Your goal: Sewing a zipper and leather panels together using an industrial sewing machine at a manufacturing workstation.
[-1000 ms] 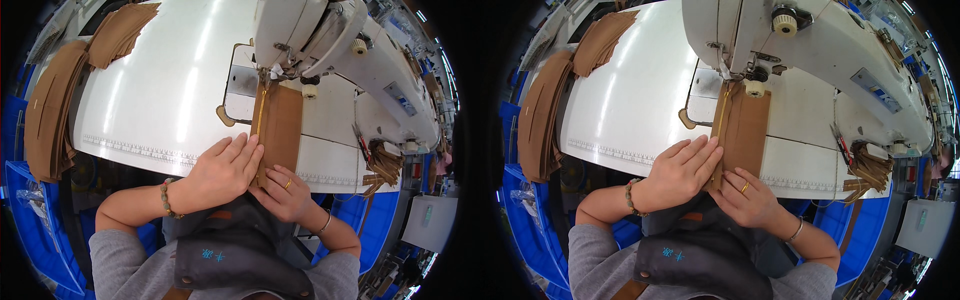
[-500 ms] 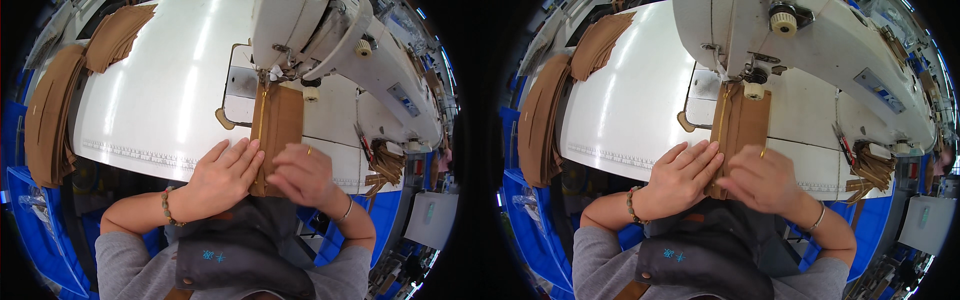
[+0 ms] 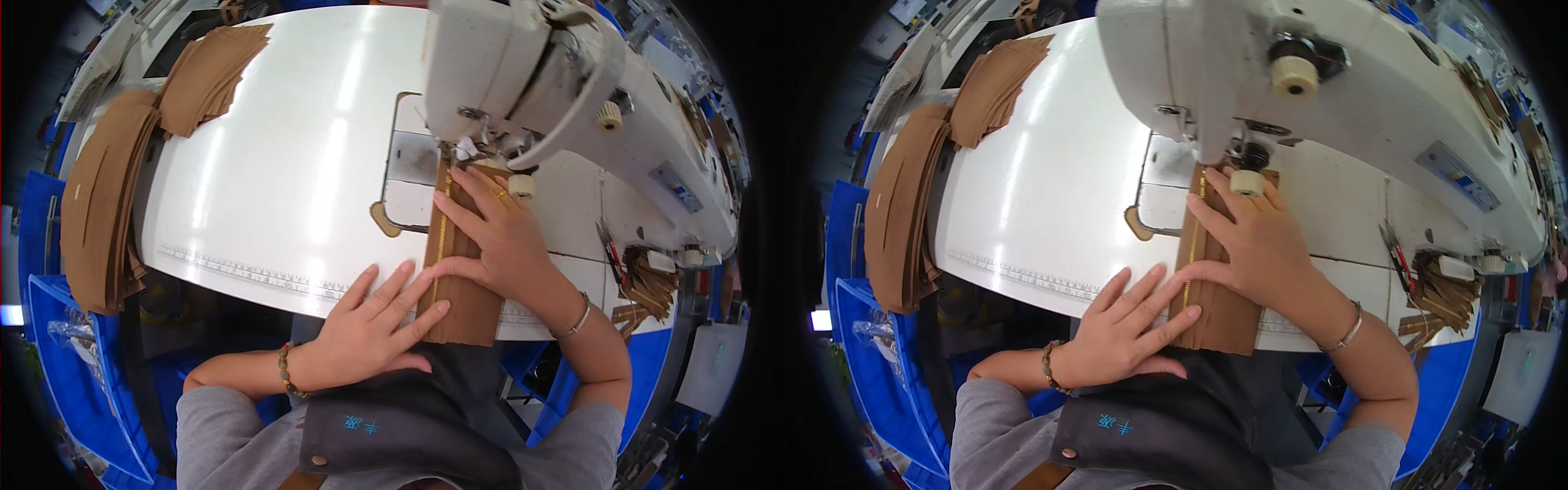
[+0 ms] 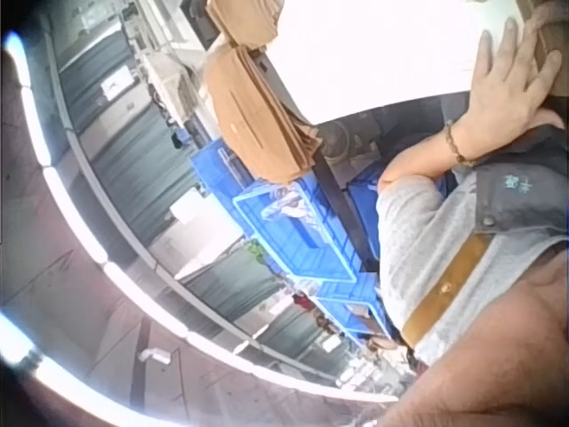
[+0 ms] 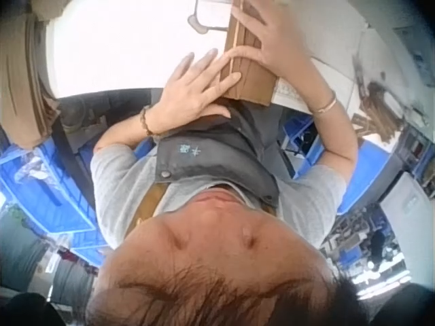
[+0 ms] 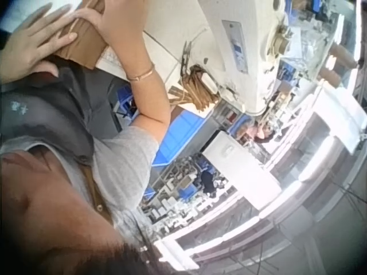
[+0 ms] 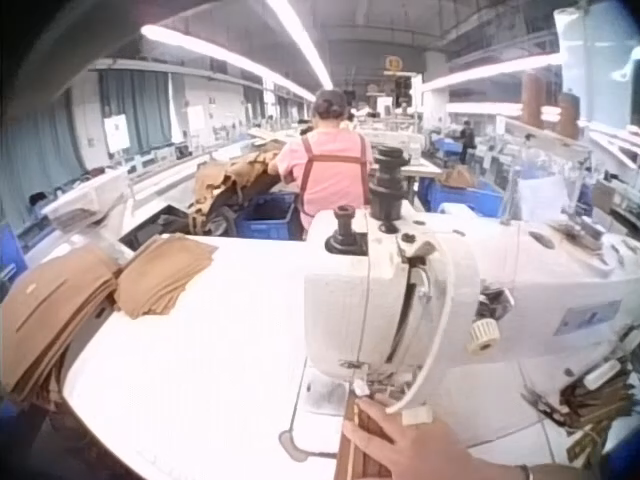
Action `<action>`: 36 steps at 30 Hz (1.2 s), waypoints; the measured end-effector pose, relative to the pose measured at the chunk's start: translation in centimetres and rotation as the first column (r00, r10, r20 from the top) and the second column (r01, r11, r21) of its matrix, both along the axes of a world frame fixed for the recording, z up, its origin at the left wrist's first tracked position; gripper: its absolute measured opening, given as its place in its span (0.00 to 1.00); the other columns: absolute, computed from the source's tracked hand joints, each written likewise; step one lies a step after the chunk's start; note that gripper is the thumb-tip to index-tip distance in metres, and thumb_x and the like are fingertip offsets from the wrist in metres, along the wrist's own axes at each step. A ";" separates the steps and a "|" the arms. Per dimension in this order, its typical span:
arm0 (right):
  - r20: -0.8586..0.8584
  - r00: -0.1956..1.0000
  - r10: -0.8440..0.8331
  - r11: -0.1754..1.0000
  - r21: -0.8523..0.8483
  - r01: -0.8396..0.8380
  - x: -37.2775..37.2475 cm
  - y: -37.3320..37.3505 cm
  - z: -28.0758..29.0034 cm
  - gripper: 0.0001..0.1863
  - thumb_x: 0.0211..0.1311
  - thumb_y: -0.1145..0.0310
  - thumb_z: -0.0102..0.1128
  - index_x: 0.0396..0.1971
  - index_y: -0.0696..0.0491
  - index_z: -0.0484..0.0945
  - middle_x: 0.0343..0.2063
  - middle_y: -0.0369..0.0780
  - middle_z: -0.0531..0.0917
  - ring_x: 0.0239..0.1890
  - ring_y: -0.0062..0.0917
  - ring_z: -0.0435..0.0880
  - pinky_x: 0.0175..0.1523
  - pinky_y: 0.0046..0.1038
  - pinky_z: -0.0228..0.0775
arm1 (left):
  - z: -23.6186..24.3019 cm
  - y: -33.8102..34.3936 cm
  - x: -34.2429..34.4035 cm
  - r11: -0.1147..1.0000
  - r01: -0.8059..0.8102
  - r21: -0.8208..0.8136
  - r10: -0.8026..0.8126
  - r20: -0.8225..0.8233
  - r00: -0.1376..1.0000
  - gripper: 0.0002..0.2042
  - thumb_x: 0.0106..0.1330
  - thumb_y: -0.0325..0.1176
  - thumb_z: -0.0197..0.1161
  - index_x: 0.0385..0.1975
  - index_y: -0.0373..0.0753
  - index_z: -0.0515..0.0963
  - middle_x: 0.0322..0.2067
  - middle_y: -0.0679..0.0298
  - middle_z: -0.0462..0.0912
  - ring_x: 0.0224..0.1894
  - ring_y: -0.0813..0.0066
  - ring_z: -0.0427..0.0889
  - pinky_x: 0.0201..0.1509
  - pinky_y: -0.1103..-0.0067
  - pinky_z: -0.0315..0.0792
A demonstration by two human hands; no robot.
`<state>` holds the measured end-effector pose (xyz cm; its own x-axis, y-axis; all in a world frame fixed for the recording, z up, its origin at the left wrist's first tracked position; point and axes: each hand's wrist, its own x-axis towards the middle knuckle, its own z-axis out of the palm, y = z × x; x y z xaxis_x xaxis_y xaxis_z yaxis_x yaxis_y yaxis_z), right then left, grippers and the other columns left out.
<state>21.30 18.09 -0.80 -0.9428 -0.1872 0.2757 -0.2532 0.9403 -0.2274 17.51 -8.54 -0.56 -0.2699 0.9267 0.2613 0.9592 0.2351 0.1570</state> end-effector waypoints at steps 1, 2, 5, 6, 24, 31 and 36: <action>0.032 0.999 -0.005 1.000 0.016 0.005 0.0 -0.1 0.1 0.47 0.49 0.33 0.72 0.66 0.49 0.79 0.70 0.49 0.72 0.72 0.49 0.71 0.71 0.50 0.66 | 0.0 -0.7 -0.1 0.998 0.038 0.043 -0.042 0.099 0.994 0.38 0.59 0.66 0.69 0.66 0.50 0.79 0.69 0.58 0.77 0.73 0.57 0.73 0.76 0.57 0.63; 0.004 0.999 0.041 0.999 -0.004 -0.041 -0.1 -0.2 0.3 0.47 0.49 0.33 0.72 0.66 0.49 0.79 0.70 0.49 0.72 0.72 0.49 0.71 0.71 0.50 0.66 | 0.1 -1.6 -0.3 0.995 0.072 0.071 -0.084 0.180 0.980 0.38 0.59 0.67 0.68 0.66 0.51 0.80 0.70 0.59 0.77 0.73 0.57 0.73 0.78 0.56 0.60; -0.039 0.998 0.045 0.998 0.035 -0.044 -0.1 -0.4 0.6 0.49 0.47 0.29 0.72 0.62 0.52 0.81 0.69 0.50 0.73 0.70 0.45 0.74 0.62 0.44 0.73 | 0.7 -6.1 -4.2 0.980 -0.195 0.048 0.197 -0.044 0.979 0.34 0.62 0.59 0.72 0.66 0.50 0.79 0.68 0.63 0.79 0.72 0.57 0.75 0.74 0.55 0.65; -0.032 0.999 0.029 0.998 0.050 -0.027 -0.2 -0.4 0.7 0.51 0.45 0.29 0.72 0.62 0.52 0.81 0.70 0.49 0.73 0.71 0.44 0.74 0.61 0.44 0.73 | 1.2 -8.0 -6.6 0.943 -0.333 0.013 0.331 -0.149 0.932 0.31 0.63 0.54 0.73 0.65 0.49 0.80 0.66 0.62 0.80 0.70 0.58 0.77 0.72 0.55 0.67; -0.061 0.998 0.024 0.996 0.088 -0.018 -0.1 -0.2 0.5 0.52 0.44 0.28 0.72 0.63 0.52 0.81 0.68 0.51 0.75 0.68 0.44 0.76 0.59 0.43 0.69 | 5.9 -27.7 -23.9 0.384 -0.912 0.144 0.782 -0.576 0.239 0.16 0.80 0.44 0.55 0.55 0.47 0.86 0.61 0.64 0.85 0.62 0.60 0.83 0.58 0.64 0.81; -0.070 0.997 0.013 0.993 0.116 -0.005 0.0 -0.5 0.6 0.52 0.44 0.27 0.71 0.62 0.53 0.82 0.69 0.50 0.75 0.70 0.45 0.74 0.63 0.45 0.65 | 14.4 -25.8 -22.6 0.275 -0.937 0.218 0.859 -0.493 0.137 0.13 0.76 0.38 0.60 0.55 0.46 0.85 0.42 0.55 0.88 0.45 0.52 0.88 0.48 0.61 0.81; -0.055 0.998 -0.005 0.995 0.103 0.011 0.1 -0.4 0.4 0.53 0.45 0.23 0.67 0.61 0.53 0.83 0.68 0.51 0.76 0.68 0.45 0.76 0.73 0.55 0.57 | 17.6 -18.0 -17.9 0.486 -0.873 -0.023 0.872 -0.049 0.487 0.27 0.73 0.25 0.59 0.73 0.46 0.73 0.34 0.51 0.85 0.32 0.70 0.82 0.43 0.74 0.76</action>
